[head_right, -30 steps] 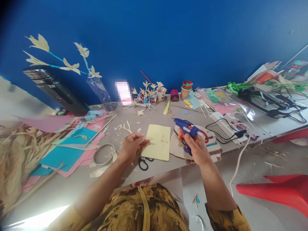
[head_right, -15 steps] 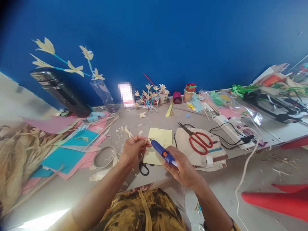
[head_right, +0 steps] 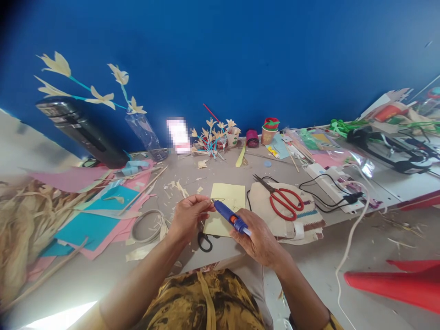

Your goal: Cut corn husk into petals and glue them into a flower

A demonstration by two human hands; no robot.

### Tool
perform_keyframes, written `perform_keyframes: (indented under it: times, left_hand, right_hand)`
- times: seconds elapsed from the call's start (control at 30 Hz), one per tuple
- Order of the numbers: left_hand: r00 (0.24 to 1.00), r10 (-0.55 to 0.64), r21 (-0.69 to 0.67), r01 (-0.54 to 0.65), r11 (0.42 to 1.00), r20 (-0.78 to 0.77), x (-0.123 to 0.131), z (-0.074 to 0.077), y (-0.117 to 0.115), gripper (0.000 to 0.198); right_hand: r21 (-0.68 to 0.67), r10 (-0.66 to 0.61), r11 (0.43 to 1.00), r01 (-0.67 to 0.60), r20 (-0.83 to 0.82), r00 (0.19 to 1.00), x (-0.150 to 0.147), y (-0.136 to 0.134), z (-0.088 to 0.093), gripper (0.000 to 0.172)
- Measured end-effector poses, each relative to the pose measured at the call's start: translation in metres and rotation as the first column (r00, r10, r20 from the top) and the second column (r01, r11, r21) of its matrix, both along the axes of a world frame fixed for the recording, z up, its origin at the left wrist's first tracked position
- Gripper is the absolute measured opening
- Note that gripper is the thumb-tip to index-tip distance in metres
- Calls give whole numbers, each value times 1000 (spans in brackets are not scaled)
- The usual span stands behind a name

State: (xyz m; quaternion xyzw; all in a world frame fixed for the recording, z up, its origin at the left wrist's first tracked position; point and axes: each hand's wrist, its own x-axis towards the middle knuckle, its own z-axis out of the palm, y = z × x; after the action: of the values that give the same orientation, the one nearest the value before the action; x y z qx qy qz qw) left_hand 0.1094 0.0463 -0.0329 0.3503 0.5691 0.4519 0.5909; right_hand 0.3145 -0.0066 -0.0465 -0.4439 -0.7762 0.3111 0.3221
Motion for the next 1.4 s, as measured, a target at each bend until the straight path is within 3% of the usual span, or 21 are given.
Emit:
perform_keyframes:
  times: [0.37,1.07,1.4]
  left_hand:
    - [1000,15,4,-15,1000,27,-1,4,-2,22]
    - [998,28,8,-28,1000,49,-2,3,-1,23]
    - [999,12,6,-12,1000,36,-4,1,-1,21]
  right_hand:
    - [110,-53,993,45,69,996,0,-2,-2,28]
    - [175,-143,977,119,130,981,3,-3,-2,28]
    - [210,-105,975,77,124,987,-2,-2,-3,30]
